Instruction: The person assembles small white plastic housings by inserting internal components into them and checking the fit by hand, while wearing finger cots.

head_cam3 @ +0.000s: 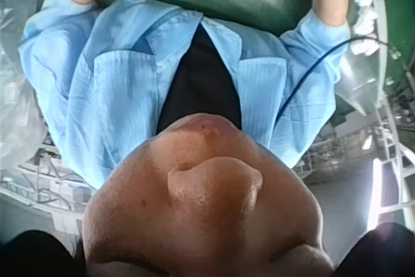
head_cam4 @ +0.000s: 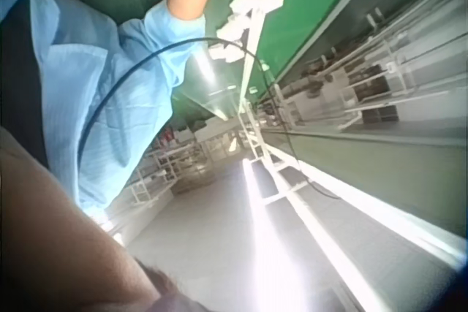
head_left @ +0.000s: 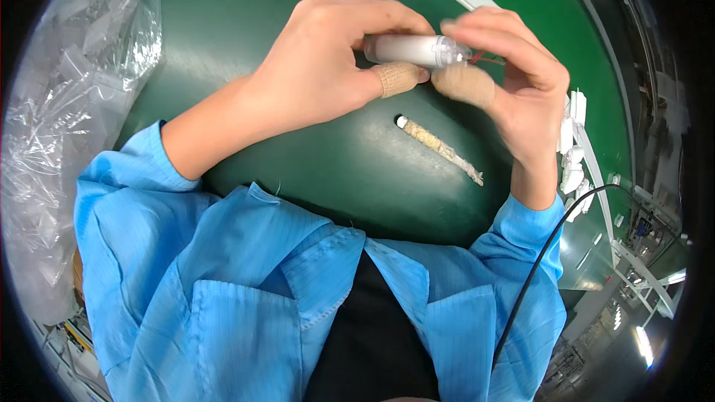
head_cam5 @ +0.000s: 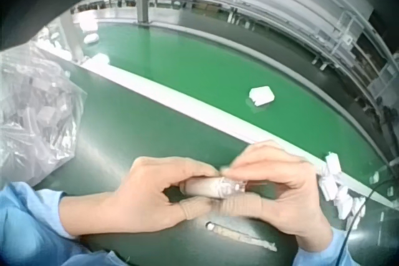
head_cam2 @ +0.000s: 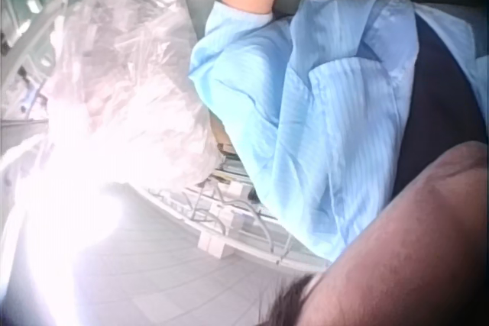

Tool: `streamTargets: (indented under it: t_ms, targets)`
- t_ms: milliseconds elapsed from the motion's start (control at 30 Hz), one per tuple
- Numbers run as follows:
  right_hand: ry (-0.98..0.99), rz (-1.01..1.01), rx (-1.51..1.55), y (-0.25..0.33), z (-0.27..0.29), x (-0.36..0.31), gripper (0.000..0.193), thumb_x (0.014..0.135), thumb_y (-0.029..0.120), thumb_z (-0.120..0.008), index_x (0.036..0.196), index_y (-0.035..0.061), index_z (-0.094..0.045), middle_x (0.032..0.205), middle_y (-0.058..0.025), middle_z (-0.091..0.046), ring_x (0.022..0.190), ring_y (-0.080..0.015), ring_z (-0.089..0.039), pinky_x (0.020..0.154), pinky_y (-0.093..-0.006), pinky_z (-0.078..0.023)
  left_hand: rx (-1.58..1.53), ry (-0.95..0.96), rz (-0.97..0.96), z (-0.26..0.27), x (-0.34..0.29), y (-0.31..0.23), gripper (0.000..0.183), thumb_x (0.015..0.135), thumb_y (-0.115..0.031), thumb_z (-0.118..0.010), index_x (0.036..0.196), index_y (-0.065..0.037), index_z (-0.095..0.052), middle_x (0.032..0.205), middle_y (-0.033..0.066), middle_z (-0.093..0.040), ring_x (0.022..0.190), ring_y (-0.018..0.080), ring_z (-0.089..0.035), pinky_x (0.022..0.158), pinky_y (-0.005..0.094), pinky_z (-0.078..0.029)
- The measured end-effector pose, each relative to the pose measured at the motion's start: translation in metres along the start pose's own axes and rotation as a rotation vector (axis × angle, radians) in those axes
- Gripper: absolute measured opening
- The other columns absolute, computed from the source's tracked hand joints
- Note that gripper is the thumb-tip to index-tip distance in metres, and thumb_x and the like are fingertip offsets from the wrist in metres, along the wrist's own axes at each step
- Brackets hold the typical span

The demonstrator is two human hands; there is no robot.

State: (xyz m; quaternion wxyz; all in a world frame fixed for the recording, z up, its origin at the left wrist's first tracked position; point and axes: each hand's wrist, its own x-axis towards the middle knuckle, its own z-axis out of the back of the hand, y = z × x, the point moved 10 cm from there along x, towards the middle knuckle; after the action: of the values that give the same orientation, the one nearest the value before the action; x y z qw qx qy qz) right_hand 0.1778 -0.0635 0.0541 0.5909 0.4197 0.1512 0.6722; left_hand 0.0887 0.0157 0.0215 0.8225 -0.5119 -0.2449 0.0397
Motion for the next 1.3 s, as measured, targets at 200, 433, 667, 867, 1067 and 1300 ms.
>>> streamTargets:
  t_ms: [200,433,667,867,1067,1300]
  targets:
    - [-0.496,-0.662,0.935,-0.064,0.001,-0.022,0.088,0.09,0.068,-0.032,0.135,-0.0075,-0.037,0.132,-0.0176,-0.048,0.117,-0.0265,-0.05,0.105,-0.0404,-0.037,-0.014,-0.157,-0.195,0.016,0.002,-0.006,0.036,0.067,0.003,-0.078,0.098,-0.001,-0.059,0.113,0.0098,-0.051,0.101,0.0184,-0.055,0.086,0.0314,-0.047]
    - [-0.24,-0.59,1.304,-0.057,-0.058,-0.028,0.048,0.098,0.032,-0.049,0.134,0.0001,-0.045,0.127,-0.0151,-0.052,0.113,-0.0198,-0.053,0.096,-0.0326,-0.045,0.144,-0.192,-0.326,0.012,-0.005,-0.009,0.039,0.063,-0.003,-0.082,0.095,-0.001,-0.06,0.112,0.0099,-0.047,0.101,0.0199,-0.051,0.087,0.0343,-0.045]
    - [-0.206,-0.281,0.315,-0.034,-0.008,-0.019,0.091,0.053,0.017,-0.09,0.131,-0.0039,-0.049,0.113,-0.0091,-0.054,0.107,-0.0205,-0.055,0.089,-0.0319,-0.048,-0.536,0.174,-0.018,-0.01,0.003,0.011,0.047,0.068,-0.003,-0.074,0.112,-0.004,-0.058,0.131,0.0126,-0.045,0.125,0.028,-0.046,0.106,0.0426,-0.04]
    - [-0.154,-0.272,0.18,-0.016,-0.009,-0.019,0.096,0.046,0.015,-0.091,0.131,-0.0004,-0.05,0.116,-0.0088,-0.053,0.107,-0.02,-0.053,0.089,-0.0322,-0.048,-0.394,0.166,-0.127,-0.008,0.004,0.006,0.054,0.067,-0.006,-0.079,0.115,0.0,-0.056,0.129,0.0137,-0.049,0.119,0.0266,-0.052,0.1,0.0431,-0.046]
    - [-0.149,-0.22,0.315,-0.023,-0.01,-0.028,0.092,0.051,0.013,-0.089,0.132,-0.0023,-0.049,0.127,-0.0116,-0.049,0.113,-0.0209,-0.05,0.091,-0.0335,-0.048,-0.322,0.134,-0.183,-0.006,0.004,-0.005,0.072,0.066,-0.009,-0.082,0.13,0.0,-0.05,0.127,0.0148,-0.05,0.117,0.0265,-0.053,0.097,0.0433,-0.049]
    - [-0.105,-0.112,0.142,-0.018,-0.014,-0.03,0.089,0.056,0.023,-0.089,0.131,-0.0035,-0.049,0.128,-0.0143,-0.049,0.115,-0.0239,-0.051,0.092,-0.0348,-0.048,-0.085,0.08,-0.316,-0.003,-0.003,-0.011,0.071,0.066,-0.02,-0.083,0.128,-0.001,-0.054,0.127,0.0162,-0.05,0.111,0.029,-0.057,0.095,0.0389,-0.051]
